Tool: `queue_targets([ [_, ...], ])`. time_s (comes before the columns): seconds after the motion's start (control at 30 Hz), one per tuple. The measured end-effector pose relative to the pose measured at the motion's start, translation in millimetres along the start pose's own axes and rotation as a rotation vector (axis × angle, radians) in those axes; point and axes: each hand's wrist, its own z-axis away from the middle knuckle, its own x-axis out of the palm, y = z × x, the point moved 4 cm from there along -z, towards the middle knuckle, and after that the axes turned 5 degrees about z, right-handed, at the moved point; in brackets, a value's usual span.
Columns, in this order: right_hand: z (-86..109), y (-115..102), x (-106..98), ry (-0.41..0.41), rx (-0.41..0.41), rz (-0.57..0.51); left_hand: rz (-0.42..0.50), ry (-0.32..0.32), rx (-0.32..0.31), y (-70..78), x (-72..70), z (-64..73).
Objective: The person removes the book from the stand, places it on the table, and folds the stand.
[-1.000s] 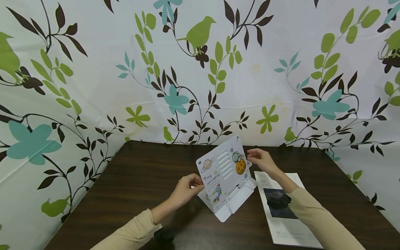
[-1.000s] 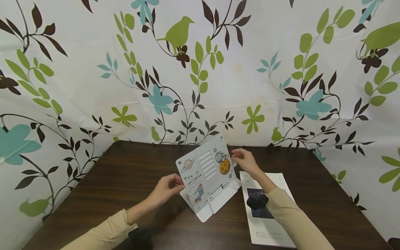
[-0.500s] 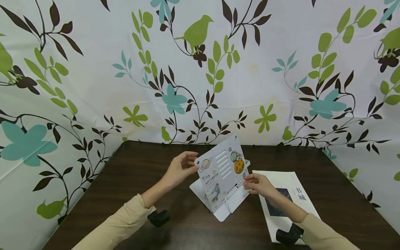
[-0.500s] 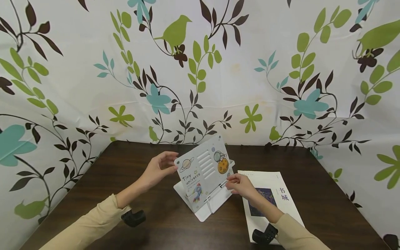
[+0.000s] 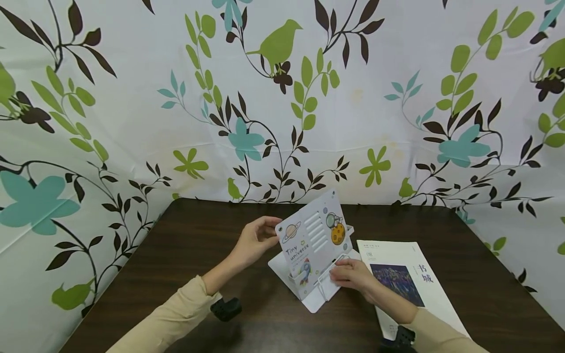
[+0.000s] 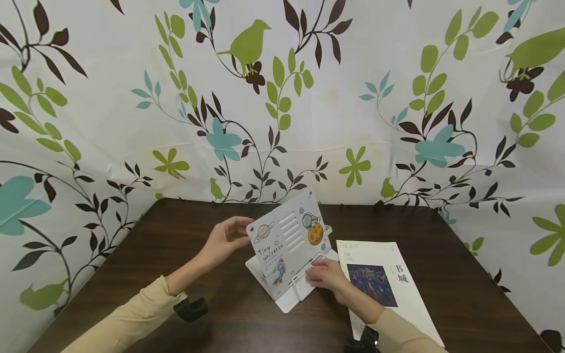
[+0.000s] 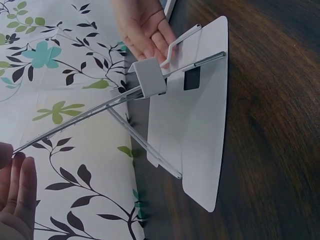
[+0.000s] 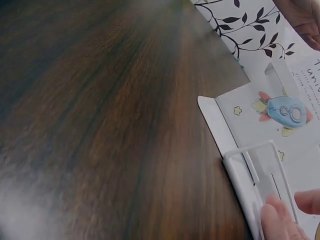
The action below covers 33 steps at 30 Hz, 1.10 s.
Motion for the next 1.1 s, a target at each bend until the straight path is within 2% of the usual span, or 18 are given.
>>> queue_targets([
  [0.2, -6.3, 3.8, 8.4, 0.101, 0.065, -0.066, 0.014, 0.016, -0.004, -2.1, 1.1, 0.3],
  [0.5, -7.1, 0.4, 18.7, 0.143, 0.088, -0.129, 0.053, 0.026, 0.002, -4.3, 2.3, -0.1],
  [0.7, -7.1, -0.8, 19.8, 0.128, 0.085, -0.128, 0.09, 0.053, -0.03, -6.2, 4.6, 1.8],
  [0.93, -14.1, -1.2, 10.3, 0.105, 0.084, -0.097, 0.099, 0.095, -0.029, -2.1, 13.7, 7.1],
  [1.1, -17.8, -5.0, 0.5, 0.018, 0.048, -0.068, 0.113, 0.108, -0.036, 1.1, 22.4, 11.7],
])
